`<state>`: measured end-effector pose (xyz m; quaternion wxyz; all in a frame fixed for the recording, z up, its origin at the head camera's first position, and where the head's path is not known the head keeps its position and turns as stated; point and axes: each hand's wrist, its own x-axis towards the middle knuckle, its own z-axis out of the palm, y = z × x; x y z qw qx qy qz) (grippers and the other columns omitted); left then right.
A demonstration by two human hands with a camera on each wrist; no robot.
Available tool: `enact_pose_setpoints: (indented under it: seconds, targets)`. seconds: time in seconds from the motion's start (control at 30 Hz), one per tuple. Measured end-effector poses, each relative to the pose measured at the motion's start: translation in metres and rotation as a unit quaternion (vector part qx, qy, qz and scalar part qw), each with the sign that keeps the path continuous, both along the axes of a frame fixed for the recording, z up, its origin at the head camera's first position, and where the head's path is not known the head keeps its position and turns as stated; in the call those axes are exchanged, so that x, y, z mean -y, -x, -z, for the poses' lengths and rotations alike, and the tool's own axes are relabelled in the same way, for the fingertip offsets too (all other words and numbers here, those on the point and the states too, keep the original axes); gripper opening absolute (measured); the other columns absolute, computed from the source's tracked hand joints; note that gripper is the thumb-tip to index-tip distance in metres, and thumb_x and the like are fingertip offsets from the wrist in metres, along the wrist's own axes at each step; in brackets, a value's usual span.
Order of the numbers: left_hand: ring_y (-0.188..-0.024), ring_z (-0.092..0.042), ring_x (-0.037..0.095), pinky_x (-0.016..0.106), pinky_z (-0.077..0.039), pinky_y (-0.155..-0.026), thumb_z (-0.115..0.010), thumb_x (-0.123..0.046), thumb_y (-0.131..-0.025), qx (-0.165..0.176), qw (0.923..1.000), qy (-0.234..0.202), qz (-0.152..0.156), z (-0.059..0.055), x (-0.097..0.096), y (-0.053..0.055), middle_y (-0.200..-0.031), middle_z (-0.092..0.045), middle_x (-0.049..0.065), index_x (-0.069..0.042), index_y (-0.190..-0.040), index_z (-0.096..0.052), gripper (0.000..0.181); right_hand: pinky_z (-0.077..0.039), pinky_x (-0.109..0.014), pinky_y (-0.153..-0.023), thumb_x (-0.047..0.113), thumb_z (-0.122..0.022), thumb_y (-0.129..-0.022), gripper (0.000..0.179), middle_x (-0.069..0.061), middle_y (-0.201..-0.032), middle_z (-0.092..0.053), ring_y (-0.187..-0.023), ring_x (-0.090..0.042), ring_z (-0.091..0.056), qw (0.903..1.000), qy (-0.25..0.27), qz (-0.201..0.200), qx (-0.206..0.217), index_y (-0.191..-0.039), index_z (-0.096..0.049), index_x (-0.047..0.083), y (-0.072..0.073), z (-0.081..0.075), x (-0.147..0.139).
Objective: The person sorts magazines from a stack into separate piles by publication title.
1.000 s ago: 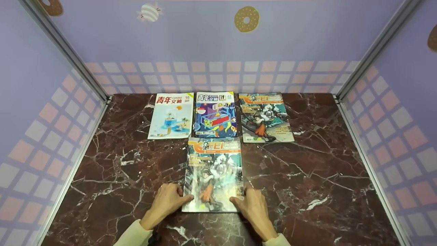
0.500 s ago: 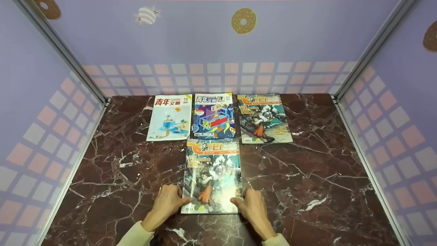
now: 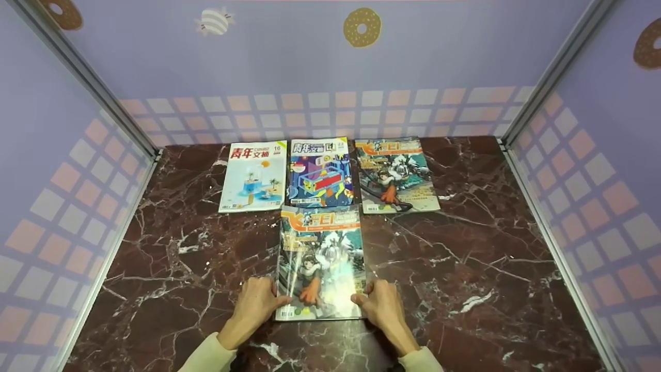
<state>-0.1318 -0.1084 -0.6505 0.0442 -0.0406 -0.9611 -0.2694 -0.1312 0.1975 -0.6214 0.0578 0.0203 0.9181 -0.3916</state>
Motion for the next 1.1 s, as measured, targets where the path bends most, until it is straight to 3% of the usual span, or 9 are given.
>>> enact_pose_setpoints:
  seconds: [0.13,0.2,0.3,0.47,0.67,0.87,1.03,1.1]
  targets:
    - [-0.043,-0.030,0.005,0.024,-0.029,-0.045,-0.099,-0.029,-0.075,0.015,0.9996,-0.024,0.005,0.003,-0.001,0.005,-0.051,-0.017,-0.018,-0.028,-0.053,-0.029,0.074,-0.040,-0.028,-0.054,0.032,-0.096,-0.083,0.035,0.003,-0.062,-0.056,-0.054,-0.011,-0.049,0.9999,0.012,0.005,0.011,-0.078,-0.067,0.013,0.005,0.013,-0.008]
    - [-0.047,-0.031,0.006,0.024,-0.030,-0.047,-0.098,-0.026,-0.073,0.030,0.9990,-0.032,0.002,0.006,0.001,0.007,-0.051,-0.022,-0.018,-0.028,-0.052,-0.032,0.069,-0.039,-0.026,-0.052,0.034,-0.096,-0.082,0.035,0.006,-0.061,-0.055,-0.053,-0.008,-0.048,0.9998,0.013,0.009,0.011,-0.076,-0.067,0.015,0.007,0.022,-0.011]
    - [-0.051,-0.040,0.005,0.024,-0.036,-0.050,-0.094,-0.025,-0.072,0.052,0.9981,-0.034,-0.002,0.009,0.002,0.010,-0.051,-0.040,-0.018,-0.027,-0.052,-0.046,0.053,-0.040,-0.027,-0.053,0.029,-0.096,-0.080,0.033,0.006,-0.061,-0.057,-0.054,-0.009,-0.049,0.9997,0.013,0.018,-0.011,-0.073,-0.067,0.015,0.005,0.024,-0.011]
    - [-0.058,-0.055,0.004,0.025,-0.049,-0.055,-0.091,-0.026,-0.072,0.047,0.9977,-0.048,-0.003,0.011,0.000,0.011,-0.060,-0.065,-0.012,-0.022,-0.067,-0.068,0.024,-0.039,-0.028,-0.055,0.022,-0.096,-0.078,0.032,0.005,-0.061,-0.058,-0.056,-0.010,-0.050,0.9980,0.009,0.034,-0.054,-0.071,-0.065,0.015,-0.001,0.014,-0.010]
    - [-0.059,-0.056,-0.001,0.021,-0.051,-0.058,-0.090,-0.023,-0.077,0.042,0.9962,-0.076,0.003,0.014,-0.004,0.014,-0.065,-0.070,-0.011,-0.019,-0.075,-0.071,0.020,-0.041,-0.027,-0.059,0.015,-0.092,-0.083,0.029,0.001,-0.064,-0.061,-0.059,-0.013,-0.052,0.9986,-0.003,0.046,-0.026,-0.073,-0.064,0.011,-0.005,-0.012,-0.005]
    - [-0.056,-0.057,-0.005,0.020,-0.053,-0.058,-0.092,-0.024,-0.079,0.036,0.9932,-0.108,0.024,0.013,-0.014,0.024,-0.068,-0.075,-0.009,-0.017,-0.079,-0.072,0.020,-0.044,-0.027,-0.062,0.017,-0.091,-0.086,0.027,0.000,-0.066,-0.065,-0.061,-0.012,-0.054,0.9970,-0.024,0.067,-0.030,-0.075,-0.067,0.011,-0.003,-0.020,-0.011]
    - [-0.056,-0.058,-0.002,0.020,-0.052,-0.057,-0.092,-0.022,-0.080,0.014,0.9902,-0.133,0.040,0.006,-0.025,0.032,-0.067,-0.074,-0.005,-0.014,-0.079,-0.071,0.022,-0.044,-0.028,-0.062,0.017,-0.090,-0.087,0.027,-0.002,-0.065,-0.066,-0.059,-0.012,-0.054,0.9943,-0.032,0.072,-0.072,-0.075,-0.067,0.011,0.004,-0.022,-0.019]
    - [-0.057,-0.061,0.004,0.024,-0.053,-0.057,-0.091,-0.019,-0.081,0.009,0.9876,-0.150,0.046,-0.008,-0.029,0.034,-0.067,-0.074,-0.001,-0.011,-0.079,-0.071,0.022,-0.044,-0.027,-0.061,0.016,-0.090,-0.088,0.027,-0.003,-0.066,-0.067,-0.059,-0.012,-0.054,0.9935,-0.031,0.075,-0.080,-0.075,-0.067,0.011,0.008,-0.024,-0.021]
